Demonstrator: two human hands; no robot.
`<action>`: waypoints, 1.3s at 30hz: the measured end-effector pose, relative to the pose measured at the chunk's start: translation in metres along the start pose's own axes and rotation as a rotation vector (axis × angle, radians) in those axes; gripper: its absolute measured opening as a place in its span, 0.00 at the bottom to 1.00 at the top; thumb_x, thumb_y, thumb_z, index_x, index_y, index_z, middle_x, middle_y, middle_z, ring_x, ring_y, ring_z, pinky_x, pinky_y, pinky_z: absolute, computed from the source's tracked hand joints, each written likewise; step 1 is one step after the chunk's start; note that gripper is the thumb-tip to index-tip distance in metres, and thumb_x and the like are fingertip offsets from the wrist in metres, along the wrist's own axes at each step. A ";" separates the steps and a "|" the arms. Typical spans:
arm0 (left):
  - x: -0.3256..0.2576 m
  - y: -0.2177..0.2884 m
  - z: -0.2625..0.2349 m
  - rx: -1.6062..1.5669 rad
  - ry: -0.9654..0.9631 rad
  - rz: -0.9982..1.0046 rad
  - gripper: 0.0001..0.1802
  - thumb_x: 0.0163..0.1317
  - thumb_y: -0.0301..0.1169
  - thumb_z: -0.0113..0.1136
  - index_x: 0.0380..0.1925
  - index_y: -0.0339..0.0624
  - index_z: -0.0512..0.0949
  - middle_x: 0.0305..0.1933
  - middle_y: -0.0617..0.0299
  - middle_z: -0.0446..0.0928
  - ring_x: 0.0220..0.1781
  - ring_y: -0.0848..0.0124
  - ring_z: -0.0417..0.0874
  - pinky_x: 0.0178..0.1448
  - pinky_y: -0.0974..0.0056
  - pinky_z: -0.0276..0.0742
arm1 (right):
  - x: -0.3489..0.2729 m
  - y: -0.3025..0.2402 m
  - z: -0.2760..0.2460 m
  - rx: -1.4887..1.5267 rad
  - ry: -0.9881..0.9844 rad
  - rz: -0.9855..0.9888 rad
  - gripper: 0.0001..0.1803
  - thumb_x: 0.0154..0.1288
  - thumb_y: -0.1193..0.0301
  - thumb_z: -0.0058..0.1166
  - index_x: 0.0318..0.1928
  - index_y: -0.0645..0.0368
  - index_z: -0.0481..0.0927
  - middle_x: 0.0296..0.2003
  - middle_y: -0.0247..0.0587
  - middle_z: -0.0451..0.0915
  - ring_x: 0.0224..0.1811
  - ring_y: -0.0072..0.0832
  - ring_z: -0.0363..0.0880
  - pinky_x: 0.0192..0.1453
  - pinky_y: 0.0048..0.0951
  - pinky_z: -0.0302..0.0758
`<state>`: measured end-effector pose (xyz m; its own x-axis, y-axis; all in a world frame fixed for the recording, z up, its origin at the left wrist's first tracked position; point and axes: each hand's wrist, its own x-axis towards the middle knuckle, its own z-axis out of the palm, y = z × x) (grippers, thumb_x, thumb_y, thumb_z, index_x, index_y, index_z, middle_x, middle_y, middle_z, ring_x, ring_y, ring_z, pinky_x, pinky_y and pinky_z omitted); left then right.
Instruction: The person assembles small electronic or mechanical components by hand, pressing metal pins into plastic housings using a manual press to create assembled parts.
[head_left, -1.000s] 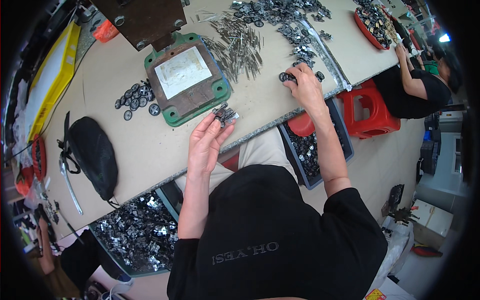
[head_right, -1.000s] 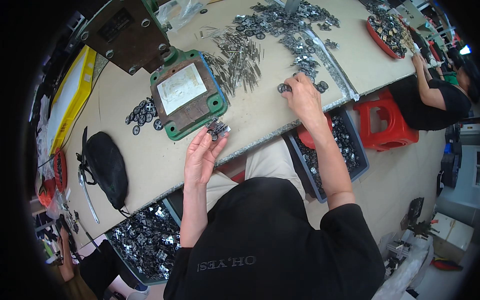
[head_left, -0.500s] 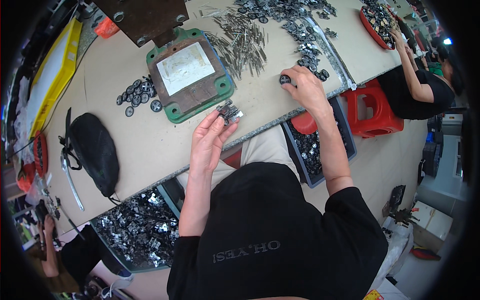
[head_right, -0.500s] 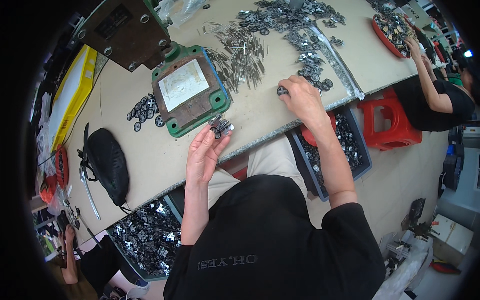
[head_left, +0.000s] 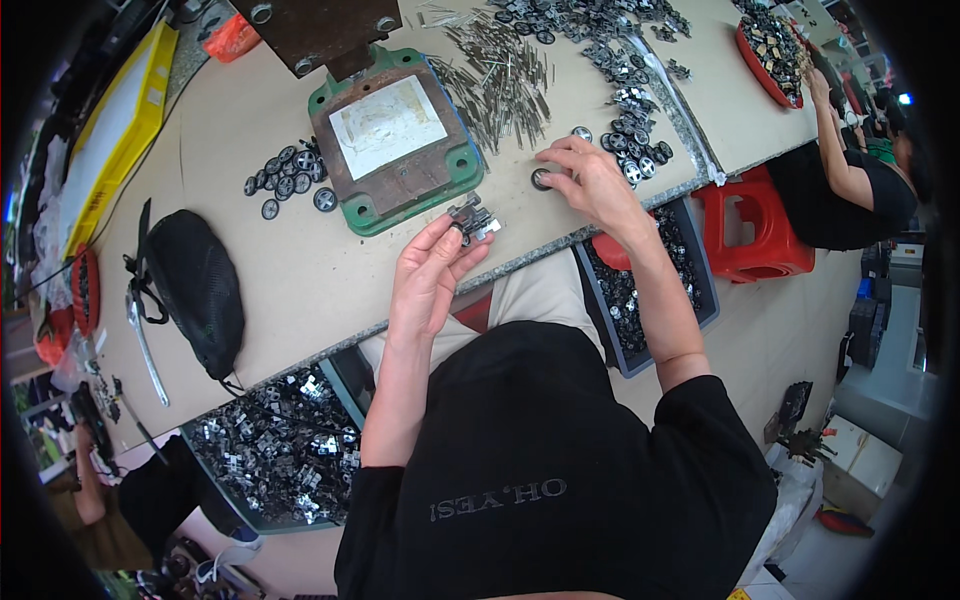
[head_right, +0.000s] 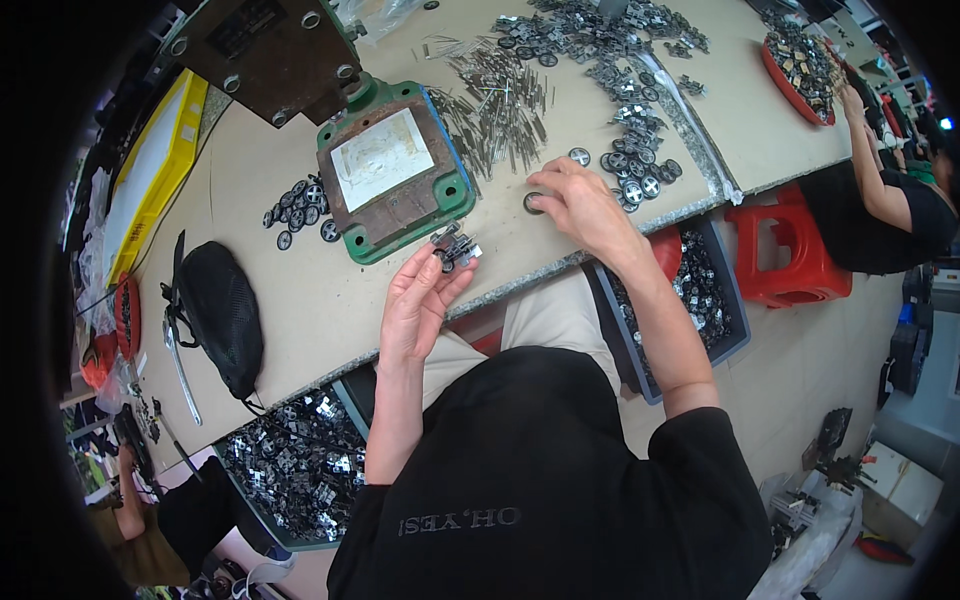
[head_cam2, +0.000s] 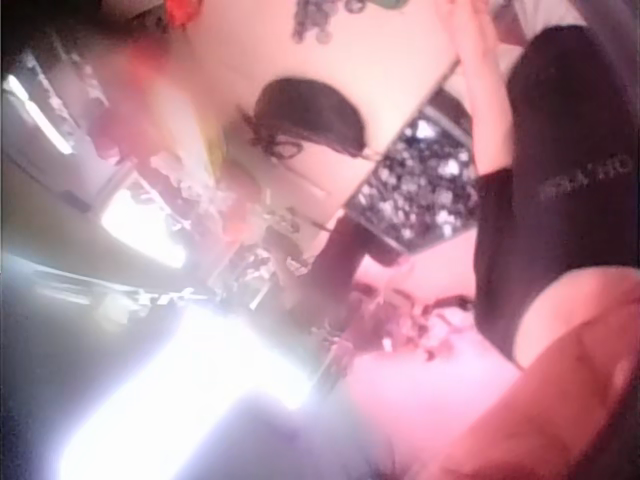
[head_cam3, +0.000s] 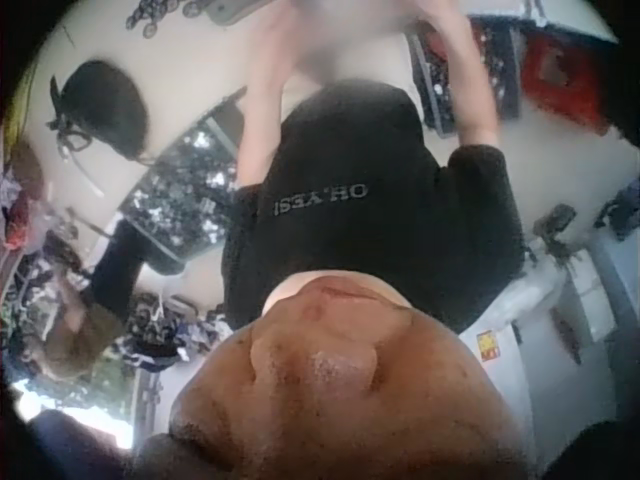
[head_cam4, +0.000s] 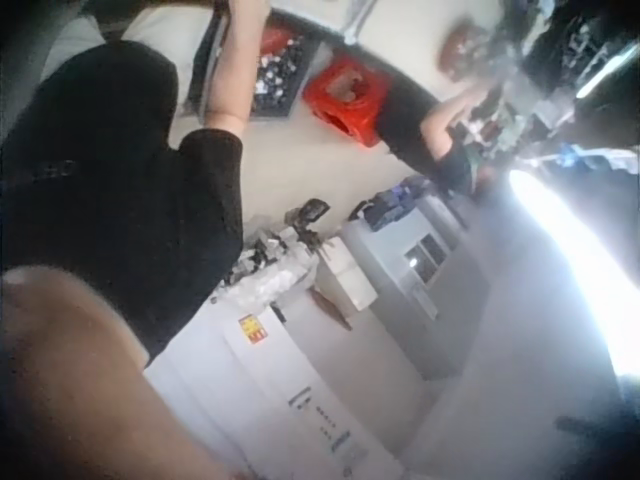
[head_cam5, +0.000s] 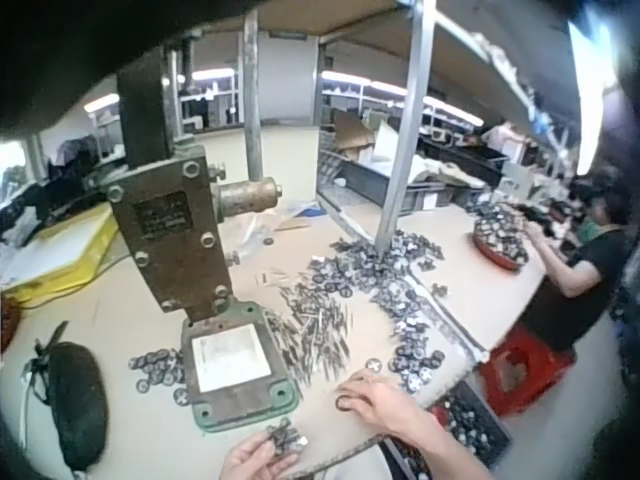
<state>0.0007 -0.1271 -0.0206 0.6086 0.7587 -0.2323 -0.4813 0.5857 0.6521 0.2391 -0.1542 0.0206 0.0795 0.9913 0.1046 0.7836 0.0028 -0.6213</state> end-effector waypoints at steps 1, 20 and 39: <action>0.000 0.000 -0.001 -0.004 -0.005 0.000 0.17 0.64 0.29 0.51 0.51 0.32 0.70 0.48 0.50 0.75 0.50 0.57 0.78 0.53 0.61 0.78 | 0.000 -0.001 -0.003 0.008 -0.025 0.021 0.14 0.52 0.77 0.56 0.41 0.63 0.79 0.39 0.47 0.77 0.42 0.43 0.75 0.48 0.35 0.71; 0.001 -0.003 0.005 -0.017 0.018 0.024 0.16 0.64 0.26 0.50 0.50 0.30 0.69 0.47 0.49 0.76 0.46 0.62 0.80 0.50 0.64 0.79 | -0.016 -0.026 0.026 0.987 -0.248 0.088 0.16 0.65 0.74 0.47 0.53 0.63 0.73 0.46 0.33 0.75 0.41 0.18 0.72 0.46 0.22 0.71; 0.001 -0.017 0.005 0.218 0.129 0.174 0.14 0.63 0.23 0.50 0.48 0.28 0.71 0.44 0.50 0.77 0.44 0.62 0.81 0.49 0.63 0.81 | -0.020 -0.027 0.041 0.869 -0.120 0.320 0.13 0.62 0.70 0.55 0.44 0.65 0.79 0.26 0.29 0.78 0.25 0.13 0.72 0.26 0.14 0.67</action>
<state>0.0122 -0.1379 -0.0283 0.4371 0.8804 -0.1840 -0.4158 0.3792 0.8266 0.1909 -0.1684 0.0040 0.1095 0.9686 -0.2230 -0.0043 -0.2239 -0.9746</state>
